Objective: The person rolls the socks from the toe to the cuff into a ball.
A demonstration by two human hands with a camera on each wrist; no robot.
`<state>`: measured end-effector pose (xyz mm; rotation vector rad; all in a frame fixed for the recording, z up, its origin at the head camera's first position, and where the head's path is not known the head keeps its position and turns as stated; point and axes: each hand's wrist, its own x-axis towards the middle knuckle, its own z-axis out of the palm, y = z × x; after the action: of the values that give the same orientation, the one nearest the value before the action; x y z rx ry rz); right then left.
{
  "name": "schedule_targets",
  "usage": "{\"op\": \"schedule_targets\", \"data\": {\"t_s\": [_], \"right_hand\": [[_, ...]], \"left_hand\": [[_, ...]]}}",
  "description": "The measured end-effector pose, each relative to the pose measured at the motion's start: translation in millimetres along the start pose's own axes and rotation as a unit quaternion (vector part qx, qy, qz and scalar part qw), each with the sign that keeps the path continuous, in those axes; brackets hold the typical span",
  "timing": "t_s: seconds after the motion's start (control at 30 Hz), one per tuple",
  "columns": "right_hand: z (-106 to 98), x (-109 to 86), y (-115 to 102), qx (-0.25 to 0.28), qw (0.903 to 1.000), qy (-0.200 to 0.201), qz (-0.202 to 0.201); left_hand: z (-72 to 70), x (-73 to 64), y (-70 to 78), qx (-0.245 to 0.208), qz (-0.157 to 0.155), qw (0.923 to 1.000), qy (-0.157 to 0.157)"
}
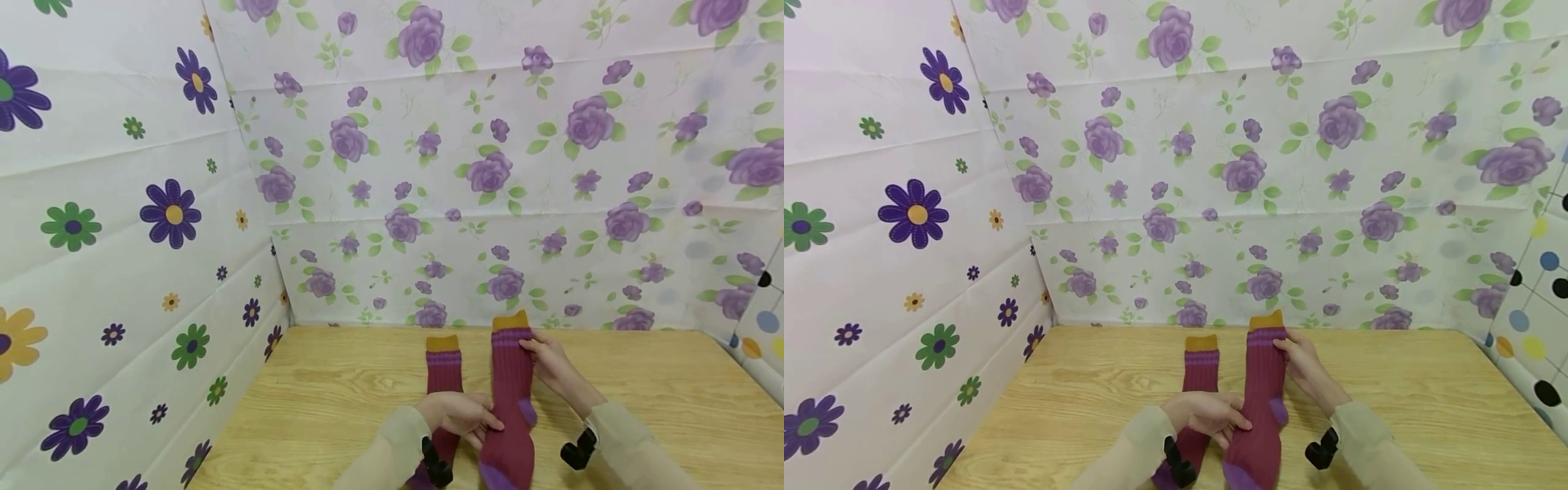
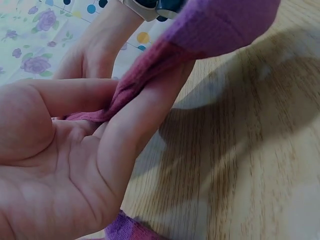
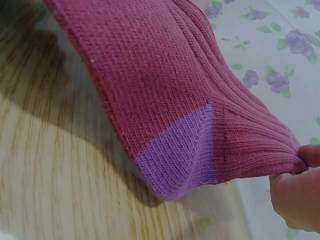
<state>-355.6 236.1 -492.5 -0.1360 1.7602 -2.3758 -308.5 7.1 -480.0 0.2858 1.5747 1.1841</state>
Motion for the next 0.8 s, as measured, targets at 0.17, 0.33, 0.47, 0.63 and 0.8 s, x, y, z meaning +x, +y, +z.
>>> {"op": "schedule_targets", "data": {"t_s": [0.17,0.33,0.47,0.63,0.8], "right_hand": [[0.4,1.5,1.6,0.004,1.0,-0.003,0.0],[2.1,2.4,2.3,0.013,0.9999,-0.001,0.003],[3.3,3.5,2.4,0.017,0.9998,-0.004,0.002],[3.0,4.0,2.2,0.013,0.9999,-0.007,0.008],[2.9,4.8,1.6,0.007,0.9999,-0.006,0.01]], "left_hand": [[-1.0,-3.1,-1.0,-0.014,0.011,0.9998,-0.009],[-0.8,-5.8,-0.6,-0.027,0.01,0.9995,-0.015],[0.2,-8.7,0.2,-0.022,0.01,0.9996,-0.011],[1.3,-12.1,0.5,-0.025,0.017,0.9996,-0.001],[-0.3,-13.7,-3.4,-0.033,0.04,0.9986,-0.008]]}}
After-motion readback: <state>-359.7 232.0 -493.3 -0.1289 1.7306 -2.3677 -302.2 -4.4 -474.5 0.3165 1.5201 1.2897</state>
